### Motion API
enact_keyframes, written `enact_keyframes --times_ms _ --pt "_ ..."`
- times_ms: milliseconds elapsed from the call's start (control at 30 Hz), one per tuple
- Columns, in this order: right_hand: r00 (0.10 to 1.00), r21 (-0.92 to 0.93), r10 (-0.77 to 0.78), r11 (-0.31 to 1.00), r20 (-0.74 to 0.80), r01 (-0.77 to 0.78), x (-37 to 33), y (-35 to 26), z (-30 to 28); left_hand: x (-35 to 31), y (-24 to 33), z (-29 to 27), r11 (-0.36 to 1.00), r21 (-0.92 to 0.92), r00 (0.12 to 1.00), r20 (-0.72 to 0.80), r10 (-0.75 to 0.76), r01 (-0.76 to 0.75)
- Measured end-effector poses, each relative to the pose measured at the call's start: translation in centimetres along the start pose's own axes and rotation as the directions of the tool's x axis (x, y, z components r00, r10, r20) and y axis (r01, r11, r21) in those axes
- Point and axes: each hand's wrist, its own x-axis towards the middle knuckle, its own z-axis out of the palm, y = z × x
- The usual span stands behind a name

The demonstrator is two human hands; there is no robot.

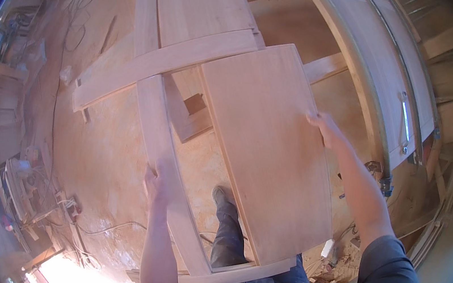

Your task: The person assembles a wooden door by fitting panels into a frame on a workbench. They use a hammer to tap the panels into place and apply glue to the joints. The person repeatedly adjusts and repositions the panels to ensure a snug fit.

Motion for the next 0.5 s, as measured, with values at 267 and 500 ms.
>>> enact_keyframes --times_ms 267,500 --pt "0.986 0.356 0.123 0.931 -0.113 -0.075 -4.5 8.2 -0.4 -3.7 -3.5 -1.9 0.920 -0.359 0.957 0.285 -0.055 0.160" --pt "0.996 0.296 -0.021 0.954 -0.089 0.046 -6.2 6.4 12.9 -4.2 -4.1 0.4 0.888 -0.413 0.950 0.303 -0.076 0.203"
